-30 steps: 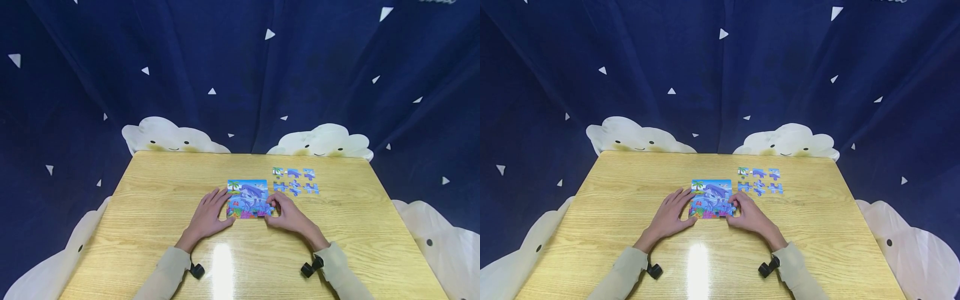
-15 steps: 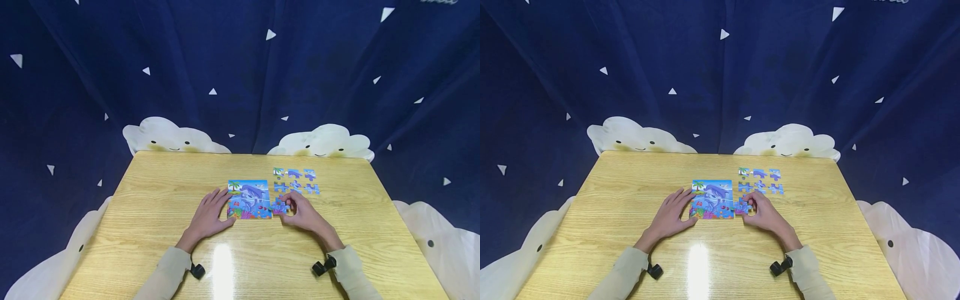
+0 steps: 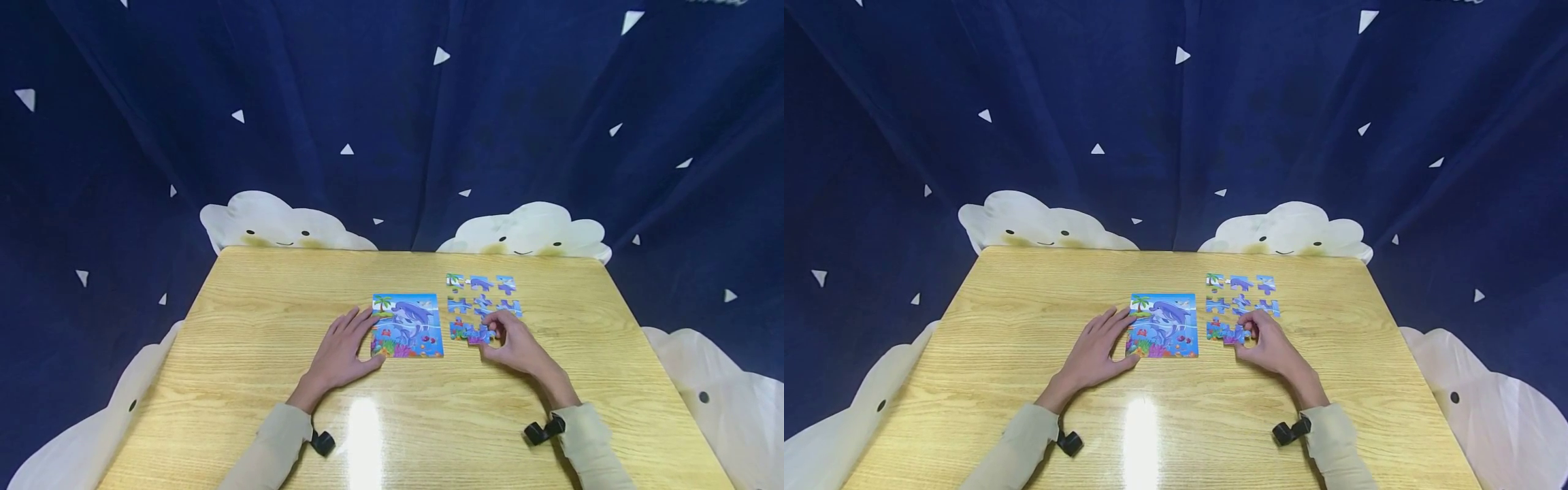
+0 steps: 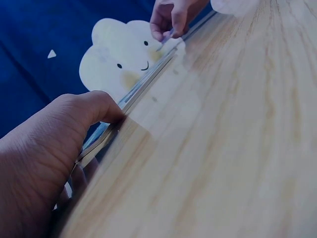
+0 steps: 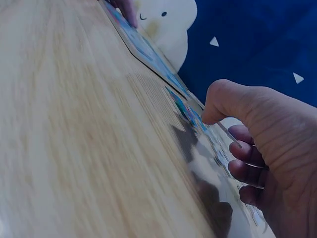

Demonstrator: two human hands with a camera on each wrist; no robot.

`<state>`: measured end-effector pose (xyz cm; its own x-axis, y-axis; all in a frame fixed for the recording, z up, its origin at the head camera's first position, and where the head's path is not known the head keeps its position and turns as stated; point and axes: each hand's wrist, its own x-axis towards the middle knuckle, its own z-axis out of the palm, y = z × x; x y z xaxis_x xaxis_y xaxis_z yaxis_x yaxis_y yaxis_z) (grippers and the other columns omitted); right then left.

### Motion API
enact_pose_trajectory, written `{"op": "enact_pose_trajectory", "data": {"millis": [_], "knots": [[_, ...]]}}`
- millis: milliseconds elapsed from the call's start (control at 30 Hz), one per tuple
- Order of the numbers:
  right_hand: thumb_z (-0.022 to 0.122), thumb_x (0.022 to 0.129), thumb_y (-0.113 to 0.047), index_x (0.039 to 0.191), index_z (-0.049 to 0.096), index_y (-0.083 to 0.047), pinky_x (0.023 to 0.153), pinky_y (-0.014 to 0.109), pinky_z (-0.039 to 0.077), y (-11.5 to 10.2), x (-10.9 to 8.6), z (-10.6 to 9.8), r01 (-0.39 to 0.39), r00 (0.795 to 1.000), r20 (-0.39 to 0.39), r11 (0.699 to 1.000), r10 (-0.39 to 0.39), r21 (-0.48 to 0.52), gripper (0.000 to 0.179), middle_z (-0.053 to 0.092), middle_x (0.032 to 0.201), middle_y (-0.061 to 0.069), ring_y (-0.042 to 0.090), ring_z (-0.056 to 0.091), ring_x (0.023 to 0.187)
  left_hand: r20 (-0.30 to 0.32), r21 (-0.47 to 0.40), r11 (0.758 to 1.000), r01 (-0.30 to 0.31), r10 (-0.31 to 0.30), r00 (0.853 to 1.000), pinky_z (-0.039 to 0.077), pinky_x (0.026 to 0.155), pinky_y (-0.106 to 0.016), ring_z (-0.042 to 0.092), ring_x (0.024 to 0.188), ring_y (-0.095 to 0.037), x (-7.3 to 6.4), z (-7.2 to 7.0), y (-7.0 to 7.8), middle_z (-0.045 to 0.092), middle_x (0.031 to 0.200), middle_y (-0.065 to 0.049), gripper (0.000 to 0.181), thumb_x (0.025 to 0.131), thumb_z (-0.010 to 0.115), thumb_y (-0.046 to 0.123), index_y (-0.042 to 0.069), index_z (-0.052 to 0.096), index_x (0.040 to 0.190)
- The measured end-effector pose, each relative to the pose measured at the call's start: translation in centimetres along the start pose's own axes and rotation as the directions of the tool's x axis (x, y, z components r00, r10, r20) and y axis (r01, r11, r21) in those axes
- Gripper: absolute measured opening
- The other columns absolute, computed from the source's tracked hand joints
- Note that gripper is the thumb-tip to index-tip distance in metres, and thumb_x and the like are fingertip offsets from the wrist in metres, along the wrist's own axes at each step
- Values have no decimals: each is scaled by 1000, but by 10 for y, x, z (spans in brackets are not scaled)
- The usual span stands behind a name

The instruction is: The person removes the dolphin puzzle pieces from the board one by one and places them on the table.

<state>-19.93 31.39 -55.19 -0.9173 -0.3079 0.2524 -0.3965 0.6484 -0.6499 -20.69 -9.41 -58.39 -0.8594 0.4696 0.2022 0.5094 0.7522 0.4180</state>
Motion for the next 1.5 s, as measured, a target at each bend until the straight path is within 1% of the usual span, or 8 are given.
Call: {"op": "enact_pose_trajectory", "data": {"millis": [133,300,600,867,1000,1133,1367,1500], "knots": [[85,72,-4,108,65,-5,63,22,42,8,-1,-4,-26,1000,-3,1000,26,-8,41,55,88,4,16,48,75,10,0,1000,9,-9,1000,18,126,-53,22,159,-30,0,0,0,32,170,2,85,90,60,68,26,41,162],[84,73,-4,109,64,-4,64,23,42,15,-2,-7,-69,998,-3,997,69,-23,41,55,90,5,17,48,77,-4,-4,1000,4,-4,1000,20,125,-53,23,158,-31,1,0,1,34,169,1,85,89,62,67,25,42,161],[82,73,-3,107,63,-4,65,24,40,25,-5,-8,-68,998,-16,995,67,-70,39,54,90,5,16,46,77,-10,-14,1000,-7,7,1000,20,125,-55,24,158,-32,-1,-3,3,35,169,-1,85,90,63,65,23,43,161],[80,78,-6,109,62,-7,68,27,40,24,-3,-11,-106,993,47,992,109,-72,37,51,94,6,18,45,80,-4,5,1000,-2,2,1000,19,125,-53,24,158,-31,0,-2,2,34,169,0,86,90,62,67,23,42,161],[79,78,-5,110,62,-7,68,28,40,24,-3,-13,-115,991,62,991,119,-71,36,51,94,6,18,45,81,5,6,1000,3,-3,1000,19,126,-53,23,158,-31,0,-2,2,33,170,1,86,90,61,68,23,42,161],[77,78,-5,111,63,-7,68,28,40,24,-3,-13,-111,991,62,992,115,-66,36,52,94,6,18,45,80,11,2,1000,6,-6,1000,19,126,-54,23,159,-31,0,-3,3,33,170,0,86,90,61,68,23,42,161],[78,79,-4,113,63,-8,67,27,39,27,-4,-11,-87,994,57,993,92,-75,38,51,95,5,17,45,80,-2,-6,1000,0,0,1000,20,125,-54,24,158,-32,0,-2,2,34,169,-1,86,90,62,67,22,42,161],[77,77,-4,115,63,-6,68,28,39,27,-5,-10,-73,997,26,995,75,-72,40,51,96,6,18,44,81,-2,-5,1000,-2,2,1000,19,125,-54,23,158,-31,0,-2,2,33,170,0,86,90,61,67,23,42,162]]}}
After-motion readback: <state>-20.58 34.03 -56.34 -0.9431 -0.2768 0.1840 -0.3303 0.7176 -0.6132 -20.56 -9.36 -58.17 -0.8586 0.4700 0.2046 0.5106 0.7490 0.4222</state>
